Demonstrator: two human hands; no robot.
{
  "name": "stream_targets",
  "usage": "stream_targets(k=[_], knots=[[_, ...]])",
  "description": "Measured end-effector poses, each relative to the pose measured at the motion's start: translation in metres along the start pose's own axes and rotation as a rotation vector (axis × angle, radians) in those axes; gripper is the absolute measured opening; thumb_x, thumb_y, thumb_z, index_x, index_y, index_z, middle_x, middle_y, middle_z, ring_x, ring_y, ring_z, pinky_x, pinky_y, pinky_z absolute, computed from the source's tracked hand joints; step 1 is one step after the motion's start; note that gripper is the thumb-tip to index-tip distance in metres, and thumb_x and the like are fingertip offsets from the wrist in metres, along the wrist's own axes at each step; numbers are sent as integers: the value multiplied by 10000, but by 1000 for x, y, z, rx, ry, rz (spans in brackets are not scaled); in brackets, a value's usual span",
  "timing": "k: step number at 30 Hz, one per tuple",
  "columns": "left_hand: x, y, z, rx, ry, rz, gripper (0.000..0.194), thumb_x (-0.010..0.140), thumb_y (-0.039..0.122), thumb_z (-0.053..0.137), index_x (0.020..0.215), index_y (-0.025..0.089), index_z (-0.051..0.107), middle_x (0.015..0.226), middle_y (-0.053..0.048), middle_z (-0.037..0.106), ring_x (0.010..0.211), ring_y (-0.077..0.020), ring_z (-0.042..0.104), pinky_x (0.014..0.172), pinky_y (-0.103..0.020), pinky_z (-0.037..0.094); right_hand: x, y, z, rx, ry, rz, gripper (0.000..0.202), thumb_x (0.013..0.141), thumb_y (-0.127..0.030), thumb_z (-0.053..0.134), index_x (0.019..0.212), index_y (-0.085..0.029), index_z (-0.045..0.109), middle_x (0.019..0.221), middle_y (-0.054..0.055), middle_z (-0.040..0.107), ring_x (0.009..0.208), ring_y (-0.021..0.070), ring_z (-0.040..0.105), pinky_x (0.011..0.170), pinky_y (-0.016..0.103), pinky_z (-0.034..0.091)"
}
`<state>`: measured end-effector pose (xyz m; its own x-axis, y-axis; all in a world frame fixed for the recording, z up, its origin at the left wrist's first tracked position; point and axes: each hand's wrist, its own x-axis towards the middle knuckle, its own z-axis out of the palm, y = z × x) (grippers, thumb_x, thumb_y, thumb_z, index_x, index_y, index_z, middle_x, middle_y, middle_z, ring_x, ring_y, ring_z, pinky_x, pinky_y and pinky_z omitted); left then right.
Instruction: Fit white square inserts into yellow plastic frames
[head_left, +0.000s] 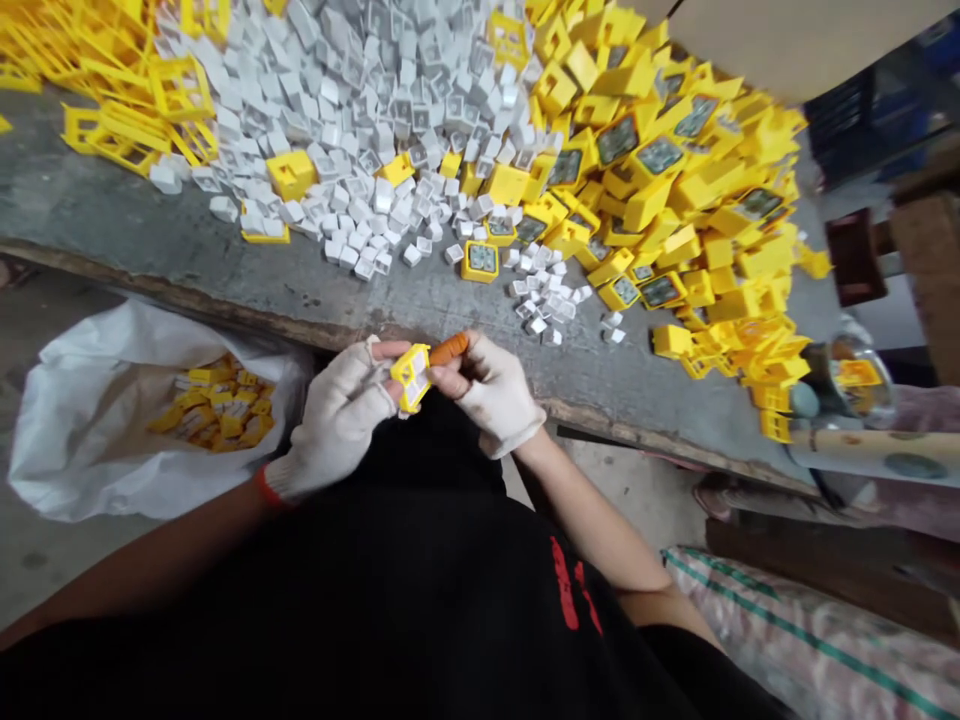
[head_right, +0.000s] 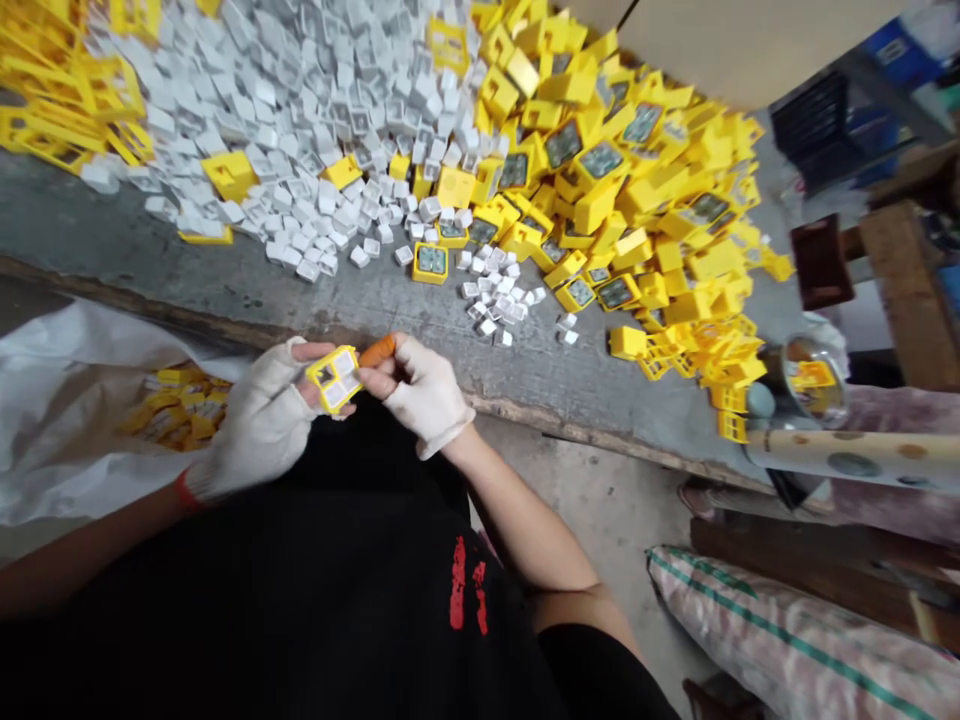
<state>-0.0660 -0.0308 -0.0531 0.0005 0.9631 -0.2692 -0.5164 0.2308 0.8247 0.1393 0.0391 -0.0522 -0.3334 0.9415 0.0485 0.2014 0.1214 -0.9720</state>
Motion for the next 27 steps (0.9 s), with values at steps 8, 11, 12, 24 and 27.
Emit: stream_targets(k=[8,11,12,24,27], knots=[[10,23,6,-146,130,-133,341,929,376,947,1122,218,714,1062,-51,828,830,-248,824,616,-303,620,110,-4,-61,-1117,61,-198,354,995,-233,793,1344,-291,814,1444,147,819,1464,473,610,1198,773,472],[10,23,2,-144,163,-142,316,952,380,922,1100,214,699,1039,-50,819,807,-245,814,600,-303,608,132,-2,-49,-1218,-38,-184,384,987,-262,852,1365,-244,789,1485,188,793,1511,527,565,1220,848,422],[10,23,1,-144,166,-146,318,951,385,922,1095,216,694,1037,-49,816,802,-244,811,595,-302,603,136,1,-46,-1224,-31,-193,355,987,-282,865,1332,-228,795,1460,196,799,1503,538,567,1213,864,419],[22,30,30,-153,45,-503,256,1126,370,590,1032,179,733,928,-112,799,619,-212,729,455,-256,515,51,-26,-61,-834,-201,-568,216,1125,-464,756,1270,-337,853,1240,54,881,1188,343,775,1105,619,560],[20,23,29,-153,-124,-562,286,1122,428,635,1065,188,779,914,-118,806,607,-211,736,427,-232,490,22,-38,-61,-810,-274,-793,210,1195,-414,641,1219,-371,845,1231,-1,906,1151,284,795,1078,562,550]])
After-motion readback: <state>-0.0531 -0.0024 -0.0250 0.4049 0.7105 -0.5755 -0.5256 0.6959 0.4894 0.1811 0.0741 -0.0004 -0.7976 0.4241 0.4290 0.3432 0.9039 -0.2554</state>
